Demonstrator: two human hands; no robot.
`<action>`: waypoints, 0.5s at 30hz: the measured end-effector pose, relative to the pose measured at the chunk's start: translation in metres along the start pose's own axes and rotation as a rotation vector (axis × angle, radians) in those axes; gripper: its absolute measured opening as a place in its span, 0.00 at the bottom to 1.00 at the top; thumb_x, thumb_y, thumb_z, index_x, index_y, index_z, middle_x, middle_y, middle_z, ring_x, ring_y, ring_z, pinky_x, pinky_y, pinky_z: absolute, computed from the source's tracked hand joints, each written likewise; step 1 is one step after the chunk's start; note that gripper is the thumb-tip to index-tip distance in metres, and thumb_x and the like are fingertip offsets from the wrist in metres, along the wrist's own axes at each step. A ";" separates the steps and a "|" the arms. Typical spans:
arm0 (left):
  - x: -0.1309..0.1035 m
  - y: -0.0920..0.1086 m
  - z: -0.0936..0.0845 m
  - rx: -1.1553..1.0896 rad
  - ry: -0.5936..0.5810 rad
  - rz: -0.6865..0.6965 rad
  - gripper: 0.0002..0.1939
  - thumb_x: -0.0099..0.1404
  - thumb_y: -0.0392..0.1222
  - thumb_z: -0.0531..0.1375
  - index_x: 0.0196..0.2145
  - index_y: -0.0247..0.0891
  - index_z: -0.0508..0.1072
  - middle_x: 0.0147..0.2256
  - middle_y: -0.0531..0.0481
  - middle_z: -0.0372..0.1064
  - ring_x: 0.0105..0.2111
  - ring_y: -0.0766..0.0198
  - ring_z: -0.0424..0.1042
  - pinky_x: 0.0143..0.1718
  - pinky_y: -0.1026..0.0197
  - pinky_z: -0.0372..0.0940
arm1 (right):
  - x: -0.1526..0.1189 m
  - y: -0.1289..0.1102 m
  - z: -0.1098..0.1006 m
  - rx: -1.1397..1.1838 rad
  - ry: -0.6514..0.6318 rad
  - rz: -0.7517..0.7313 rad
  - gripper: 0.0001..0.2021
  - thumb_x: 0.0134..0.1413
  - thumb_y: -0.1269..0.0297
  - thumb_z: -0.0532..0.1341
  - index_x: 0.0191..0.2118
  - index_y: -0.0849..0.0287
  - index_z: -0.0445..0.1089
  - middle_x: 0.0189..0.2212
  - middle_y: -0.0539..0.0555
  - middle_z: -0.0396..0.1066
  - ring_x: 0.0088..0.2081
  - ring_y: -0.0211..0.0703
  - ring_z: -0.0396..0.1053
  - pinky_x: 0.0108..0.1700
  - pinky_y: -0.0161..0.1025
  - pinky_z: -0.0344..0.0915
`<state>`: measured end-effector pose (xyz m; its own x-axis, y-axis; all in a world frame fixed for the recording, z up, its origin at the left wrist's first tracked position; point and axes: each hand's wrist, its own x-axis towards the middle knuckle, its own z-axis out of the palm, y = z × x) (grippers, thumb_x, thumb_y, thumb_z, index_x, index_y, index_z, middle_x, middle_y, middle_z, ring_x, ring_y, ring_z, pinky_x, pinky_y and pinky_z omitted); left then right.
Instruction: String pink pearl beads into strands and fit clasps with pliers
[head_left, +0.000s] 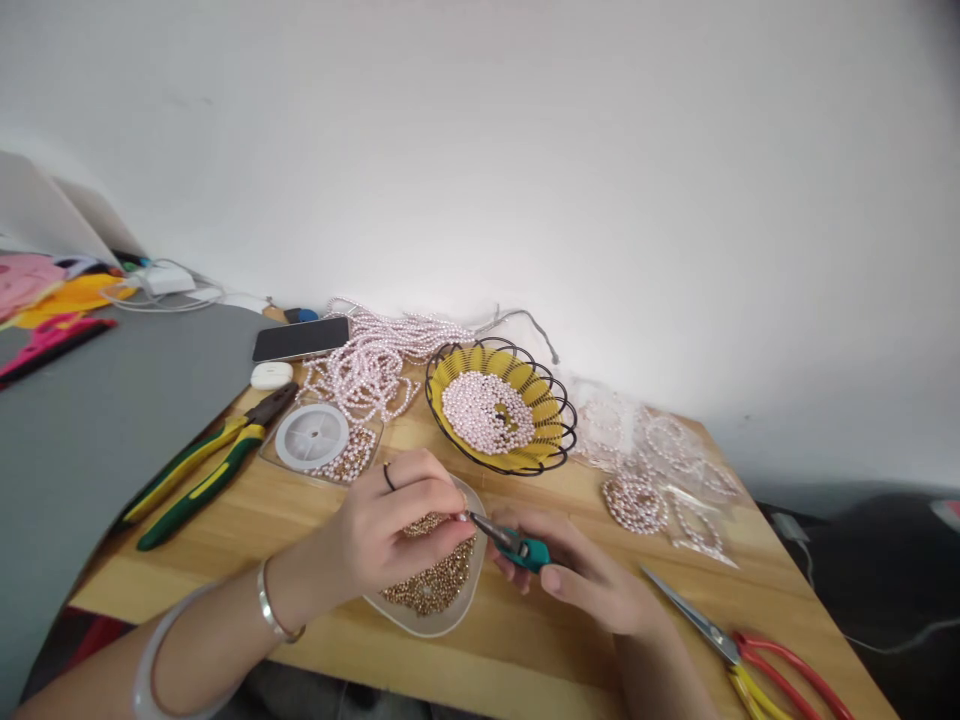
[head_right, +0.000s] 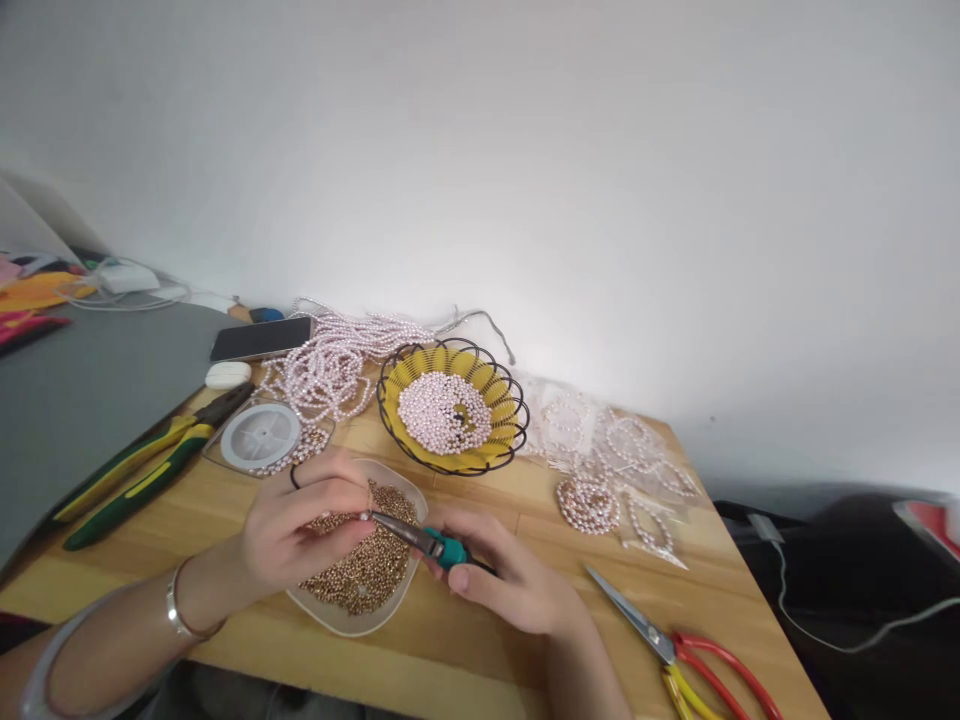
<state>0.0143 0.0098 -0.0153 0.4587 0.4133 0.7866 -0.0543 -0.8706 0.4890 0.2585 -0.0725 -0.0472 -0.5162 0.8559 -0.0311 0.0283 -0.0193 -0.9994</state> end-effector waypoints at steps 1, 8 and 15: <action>0.000 0.000 0.000 -0.012 -0.005 -0.006 0.06 0.72 0.36 0.57 0.36 0.35 0.71 0.30 0.49 0.71 0.29 0.66 0.71 0.30 0.65 0.72 | -0.001 0.000 -0.001 -0.005 0.005 0.001 0.22 0.64 0.45 0.60 0.56 0.53 0.69 0.39 0.53 0.69 0.37 0.42 0.67 0.38 0.38 0.66; -0.002 0.000 0.001 -0.076 -0.036 -0.025 0.07 0.73 0.36 0.56 0.36 0.35 0.71 0.30 0.48 0.70 0.29 0.66 0.69 0.29 0.65 0.70 | -0.004 0.004 -0.005 -0.060 0.029 -0.002 0.21 0.63 0.45 0.61 0.52 0.55 0.73 0.35 0.53 0.71 0.33 0.41 0.67 0.33 0.37 0.66; -0.001 0.002 -0.001 -0.090 -0.055 -0.043 0.08 0.73 0.37 0.56 0.35 0.35 0.70 0.29 0.48 0.70 0.29 0.66 0.69 0.30 0.65 0.69 | -0.013 0.018 -0.009 -0.128 0.074 -0.043 0.23 0.63 0.47 0.61 0.59 0.51 0.68 0.42 0.57 0.73 0.37 0.45 0.70 0.35 0.40 0.70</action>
<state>0.0126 0.0080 -0.0146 0.5100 0.4323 0.7437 -0.1121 -0.8238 0.5558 0.2736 -0.0791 -0.0646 -0.4552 0.8902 0.0179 0.1189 0.0807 -0.9896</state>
